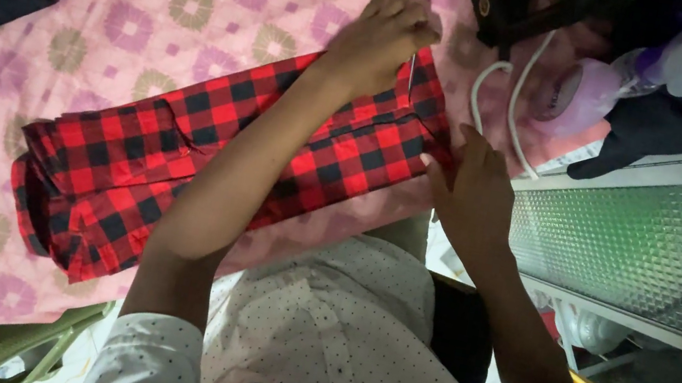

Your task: Ironing and then folding a red and black checkered shirt on a cloth spread on the floor.

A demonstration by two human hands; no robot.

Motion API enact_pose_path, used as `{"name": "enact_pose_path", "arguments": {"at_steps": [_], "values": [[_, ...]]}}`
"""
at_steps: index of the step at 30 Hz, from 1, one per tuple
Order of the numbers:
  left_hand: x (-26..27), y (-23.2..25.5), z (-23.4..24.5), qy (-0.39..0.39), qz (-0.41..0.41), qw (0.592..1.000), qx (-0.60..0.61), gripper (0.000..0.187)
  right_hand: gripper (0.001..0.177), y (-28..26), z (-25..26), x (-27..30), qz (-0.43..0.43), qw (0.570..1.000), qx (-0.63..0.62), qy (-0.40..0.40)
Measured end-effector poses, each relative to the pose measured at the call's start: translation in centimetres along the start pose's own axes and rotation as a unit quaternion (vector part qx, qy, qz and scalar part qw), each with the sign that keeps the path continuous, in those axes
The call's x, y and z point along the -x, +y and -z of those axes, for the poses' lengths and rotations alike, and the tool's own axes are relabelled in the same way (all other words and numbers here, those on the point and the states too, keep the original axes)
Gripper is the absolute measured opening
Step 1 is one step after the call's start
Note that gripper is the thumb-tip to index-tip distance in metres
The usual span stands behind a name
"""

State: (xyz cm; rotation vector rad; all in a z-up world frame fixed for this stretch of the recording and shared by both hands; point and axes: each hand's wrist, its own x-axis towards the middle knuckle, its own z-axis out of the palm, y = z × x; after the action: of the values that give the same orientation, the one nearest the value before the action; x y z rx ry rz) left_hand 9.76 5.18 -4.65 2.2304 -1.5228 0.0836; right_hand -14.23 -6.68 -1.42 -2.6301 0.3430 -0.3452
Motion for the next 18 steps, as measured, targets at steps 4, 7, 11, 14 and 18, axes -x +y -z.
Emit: {"name": "enact_pose_path", "arguments": {"at_steps": [4, 7, 11, 14, 18], "values": [[-0.7, 0.1, 0.6, 0.001, 0.000, 1.000, 0.015, 0.052, 0.055, 0.5, -0.8, 0.2, -0.008, 1.000, 0.016, -0.003], [-1.2, 0.5, 2.1, -0.037, 0.022, 0.999, 0.026, 0.048, 0.042, 1.4, -1.3, 0.4, -0.014, 0.999, 0.033, -0.019], [-1.2, -0.1, 3.2, -0.061, -0.015, 0.998, -0.019, 0.037, 0.026, 1.2, -1.7, 0.8, -0.014, 1.000, -0.002, -0.006], [-0.2, -1.9, 3.2, 0.057, -0.098, 0.993, -0.041, 0.037, 0.027, -0.1, -2.3, 1.5, -0.007, 0.991, -0.126, 0.052], [3.8, -1.8, 8.3, 0.039, -0.108, 0.993, 0.028, 0.032, 0.028, -4.0, -2.2, 2.0, 0.071, 0.980, -0.166, 0.079]]}}
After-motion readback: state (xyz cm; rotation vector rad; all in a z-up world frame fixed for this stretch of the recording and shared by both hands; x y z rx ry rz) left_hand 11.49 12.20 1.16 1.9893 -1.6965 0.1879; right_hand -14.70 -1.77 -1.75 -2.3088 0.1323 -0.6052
